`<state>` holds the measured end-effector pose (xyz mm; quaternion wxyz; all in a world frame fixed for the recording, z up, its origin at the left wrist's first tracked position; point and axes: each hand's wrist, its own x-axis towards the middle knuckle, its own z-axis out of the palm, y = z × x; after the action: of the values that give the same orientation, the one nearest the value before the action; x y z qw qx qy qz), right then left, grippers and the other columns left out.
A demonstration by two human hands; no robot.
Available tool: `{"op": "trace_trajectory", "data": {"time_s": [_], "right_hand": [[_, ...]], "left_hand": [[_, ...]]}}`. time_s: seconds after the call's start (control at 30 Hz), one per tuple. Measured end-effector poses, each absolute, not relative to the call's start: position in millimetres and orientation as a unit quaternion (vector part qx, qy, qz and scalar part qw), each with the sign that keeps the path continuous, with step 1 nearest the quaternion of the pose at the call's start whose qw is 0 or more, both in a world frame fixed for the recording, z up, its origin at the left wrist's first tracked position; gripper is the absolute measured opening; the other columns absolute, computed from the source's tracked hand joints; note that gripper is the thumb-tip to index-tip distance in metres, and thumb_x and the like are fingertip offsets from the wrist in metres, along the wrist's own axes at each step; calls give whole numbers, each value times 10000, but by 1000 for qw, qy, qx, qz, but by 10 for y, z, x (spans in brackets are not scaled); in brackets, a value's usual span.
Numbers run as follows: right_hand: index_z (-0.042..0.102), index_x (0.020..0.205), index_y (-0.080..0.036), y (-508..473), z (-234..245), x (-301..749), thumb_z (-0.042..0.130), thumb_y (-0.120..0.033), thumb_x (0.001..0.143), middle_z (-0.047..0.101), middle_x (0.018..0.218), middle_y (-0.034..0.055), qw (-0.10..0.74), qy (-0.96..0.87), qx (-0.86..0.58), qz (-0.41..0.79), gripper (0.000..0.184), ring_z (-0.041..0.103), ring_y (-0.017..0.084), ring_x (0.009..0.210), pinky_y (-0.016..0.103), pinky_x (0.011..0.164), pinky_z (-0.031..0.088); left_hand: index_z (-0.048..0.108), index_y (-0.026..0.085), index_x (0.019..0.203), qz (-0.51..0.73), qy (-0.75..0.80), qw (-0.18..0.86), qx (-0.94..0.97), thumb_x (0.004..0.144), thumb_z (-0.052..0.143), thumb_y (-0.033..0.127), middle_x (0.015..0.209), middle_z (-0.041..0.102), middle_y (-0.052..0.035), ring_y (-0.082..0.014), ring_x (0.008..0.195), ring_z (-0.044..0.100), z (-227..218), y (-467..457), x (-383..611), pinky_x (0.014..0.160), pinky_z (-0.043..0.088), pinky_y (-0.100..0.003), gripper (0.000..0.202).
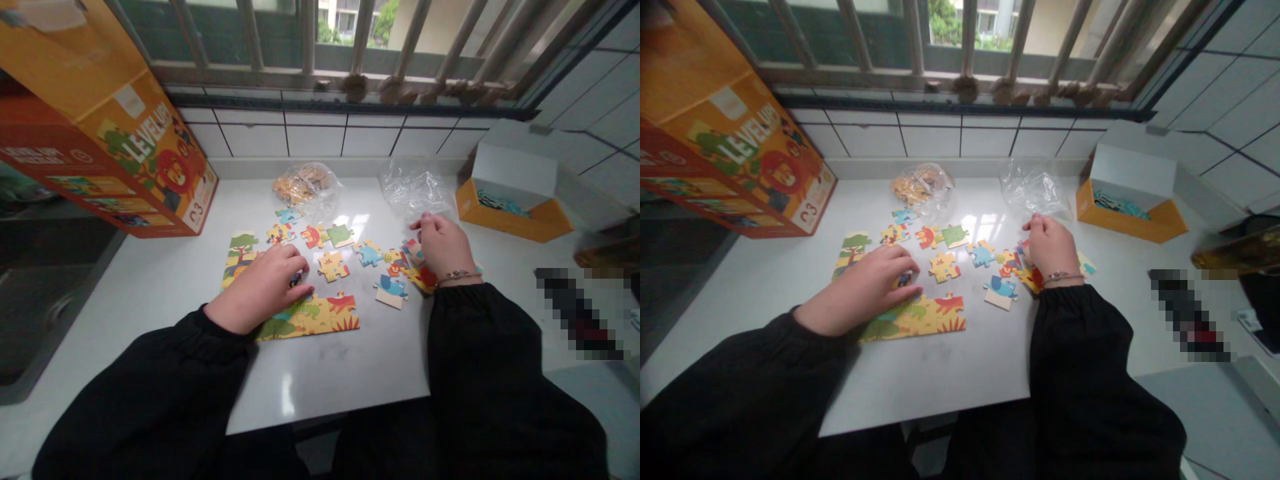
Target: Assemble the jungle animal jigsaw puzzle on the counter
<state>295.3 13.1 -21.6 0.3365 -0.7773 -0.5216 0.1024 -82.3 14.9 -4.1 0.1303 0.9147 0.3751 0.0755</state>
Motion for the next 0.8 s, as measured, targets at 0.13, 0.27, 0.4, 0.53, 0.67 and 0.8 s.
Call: {"op": "trace_trajectory", "data": {"time_s": [0.13, 0.27, 0.4, 0.53, 0.67, 0.8], "right_hand": [[829, 959, -213, 152, -257, 2891, 435, -631, 1085, 789, 870, 116, 278, -557, -777, 98, 588, 706, 300, 868, 391, 791, 471], [835, 987, -227, 153, -283, 2836, 479, -563, 1078, 803, 897, 99, 259, -571, -772, 102, 499, 708, 283, 851, 376, 778, 460], [828, 976, -229, 151, -288, 2827, 509, -552, 1065, 774, 826, 78, 248, -575, -773, 104, 462, 684, 264, 795, 360, 720, 416], [809, 933, -229, 145, -277, 2810, 525, -536, 1053, 774, 831, 79, 242, -583, -770, 92, 434, 673, 261, 807, 352, 712, 395], [802, 922, -225, 139, -275, 2797, 543, -526, 1044, 754, 784, 69, 241, -586, -768, 94, 415, 664, 254, 781, 350, 702, 395], [818, 941, -226, 141, -276, 2804, 540, -514, 1049, 771, 819, 79, 243, -584, -769, 92, 415, 674, 260, 783, 359, 721, 419]], "left_hand": [[739, 206, 962, 61, 379, 142, 912, 996, 760, 337, 1060, 684, -95, -267, 988, 646, -41, 141, -828, 869, 521, -400, 136], [732, 217, 935, 63, 381, 165, 908, 1000, 727, 297, 1047, 681, -78, -242, 958, 647, -37, 150, -862, 854, 511, -373, 102], [699, 219, 840, 39, 400, 169, 900, 965, 724, 274, 975, 685, -57, -224, 886, 638, -4, 184, -927, 789, 481, -360, 139], [673, 220, 792, 17, 430, 162, 888, 946, 705, 285, 904, 679, -48, -219, 841, 630, 42, 211, -981, 753, 457, -358, 170], [688, 225, 789, 1, 456, 163, 875, 925, 691, 286, 895, 692, -48, -225, 836, 643, 93, 196, -991, 746, 453, -364, 148], [652, 231, 729, -9, 474, 157, 866, 918, 685, 311, 833, 687, -43, -219, 772, 623, 129, 194, -999, 696, 418, -366, 208]]}}
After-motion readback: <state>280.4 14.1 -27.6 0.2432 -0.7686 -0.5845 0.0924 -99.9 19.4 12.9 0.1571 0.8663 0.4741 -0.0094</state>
